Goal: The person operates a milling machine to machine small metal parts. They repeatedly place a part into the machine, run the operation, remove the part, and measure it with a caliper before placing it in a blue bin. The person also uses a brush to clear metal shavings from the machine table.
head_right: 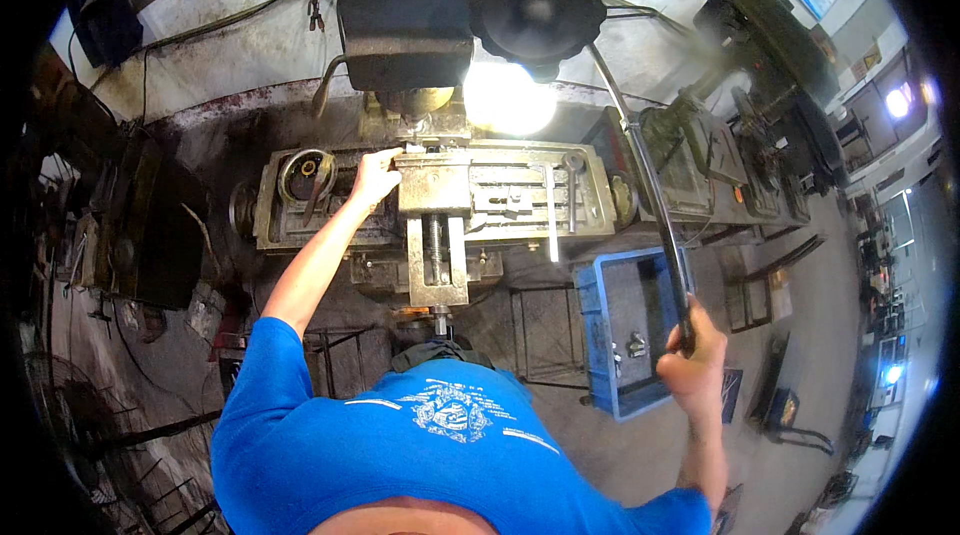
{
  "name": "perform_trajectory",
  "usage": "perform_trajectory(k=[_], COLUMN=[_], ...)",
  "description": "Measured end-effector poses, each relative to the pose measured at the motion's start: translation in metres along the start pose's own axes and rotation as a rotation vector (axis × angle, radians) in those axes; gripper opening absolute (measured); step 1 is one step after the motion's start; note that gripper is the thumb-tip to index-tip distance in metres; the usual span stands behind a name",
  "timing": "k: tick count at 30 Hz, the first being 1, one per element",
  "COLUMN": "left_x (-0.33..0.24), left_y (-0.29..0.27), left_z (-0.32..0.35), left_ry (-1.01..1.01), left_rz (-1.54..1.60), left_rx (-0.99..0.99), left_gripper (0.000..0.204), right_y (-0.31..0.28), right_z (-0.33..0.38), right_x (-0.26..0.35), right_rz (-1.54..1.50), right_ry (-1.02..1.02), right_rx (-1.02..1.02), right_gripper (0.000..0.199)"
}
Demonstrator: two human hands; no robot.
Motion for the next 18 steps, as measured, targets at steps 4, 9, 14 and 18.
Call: perform_trajectory(k=[4,9,14,18], left_x=[-0.009,-0.003,-0.004,-0.014], left_y=[0.0,-0.006,-0.021,-0.037], left_z=[0.004,0.008,0.028,0.094], left_ry=[0.007,0.083,0.023,0.056], left_rz=[-0.031,0.076,0.019,0.213], left_rx=[-0.012,0.003,-0.082,-0.174], left_gripper=[0.054,0.052,0.048,0.041], right_y=[0.012,0.026,0.034,0.038], right_z=[-0.003,-0.008,-0.007,-0.004], right_x=[-0.015,-0.027,-0.032,-0.032], right_rz=[-0.222,-0.261,-0.353,-0.34], right_ry=[-0.018,-0.023,-0.043,-0.051], right_rx=[0.023,0.062,0.054,0.041], right_gripper=[0.068,0.064,0.063,0.065])
Point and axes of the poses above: each hand's wrist, its own z-axis away from the middle knuckle, its own y-axis out of the palm, x = y × z, the point moved 1 cm from there along -z, towards the middle knuckle, and after that the axes turned 7 degrees about z, right-handed, at the moved point
